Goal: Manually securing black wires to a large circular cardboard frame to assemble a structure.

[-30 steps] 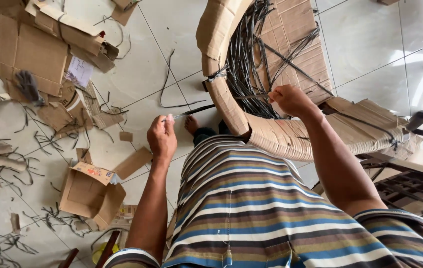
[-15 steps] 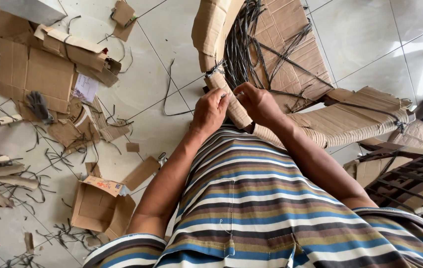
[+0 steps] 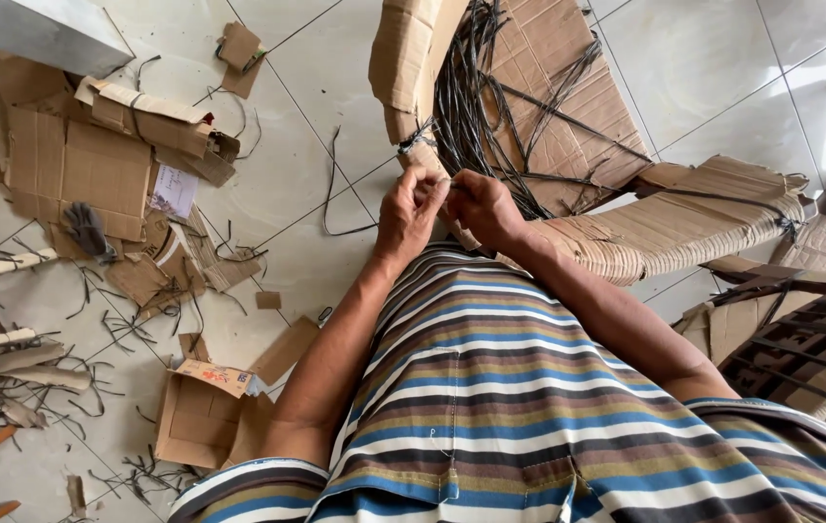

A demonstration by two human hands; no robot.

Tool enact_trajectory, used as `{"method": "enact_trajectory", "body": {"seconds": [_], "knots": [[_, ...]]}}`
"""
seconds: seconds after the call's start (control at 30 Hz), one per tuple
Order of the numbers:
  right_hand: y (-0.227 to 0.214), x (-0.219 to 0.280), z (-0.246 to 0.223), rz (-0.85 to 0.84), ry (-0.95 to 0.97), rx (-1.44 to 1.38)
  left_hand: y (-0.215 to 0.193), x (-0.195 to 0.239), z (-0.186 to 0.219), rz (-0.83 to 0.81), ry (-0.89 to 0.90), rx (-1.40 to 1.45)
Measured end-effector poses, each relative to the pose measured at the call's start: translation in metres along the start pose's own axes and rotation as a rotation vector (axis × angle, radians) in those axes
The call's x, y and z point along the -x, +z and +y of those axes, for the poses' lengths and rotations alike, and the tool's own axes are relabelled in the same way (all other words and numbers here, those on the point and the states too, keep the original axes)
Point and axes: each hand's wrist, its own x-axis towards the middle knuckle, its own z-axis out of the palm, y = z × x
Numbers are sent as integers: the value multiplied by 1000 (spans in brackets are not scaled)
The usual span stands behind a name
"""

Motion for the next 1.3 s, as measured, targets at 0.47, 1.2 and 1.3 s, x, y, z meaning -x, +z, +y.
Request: {"method": "enact_trajectory", "body": {"seconds": [0.47, 1.2, 1.3], "knots": [[-4, 12, -12, 122, -74, 182, 9, 1, -19, -13, -48, -145], [-3, 16, -27, 47, -203, 444, 12, 0, -2, -103, -153, -76], [-15, 18, -32, 124, -344, 550, 12, 0, 24, -72, -190, -30]]}}
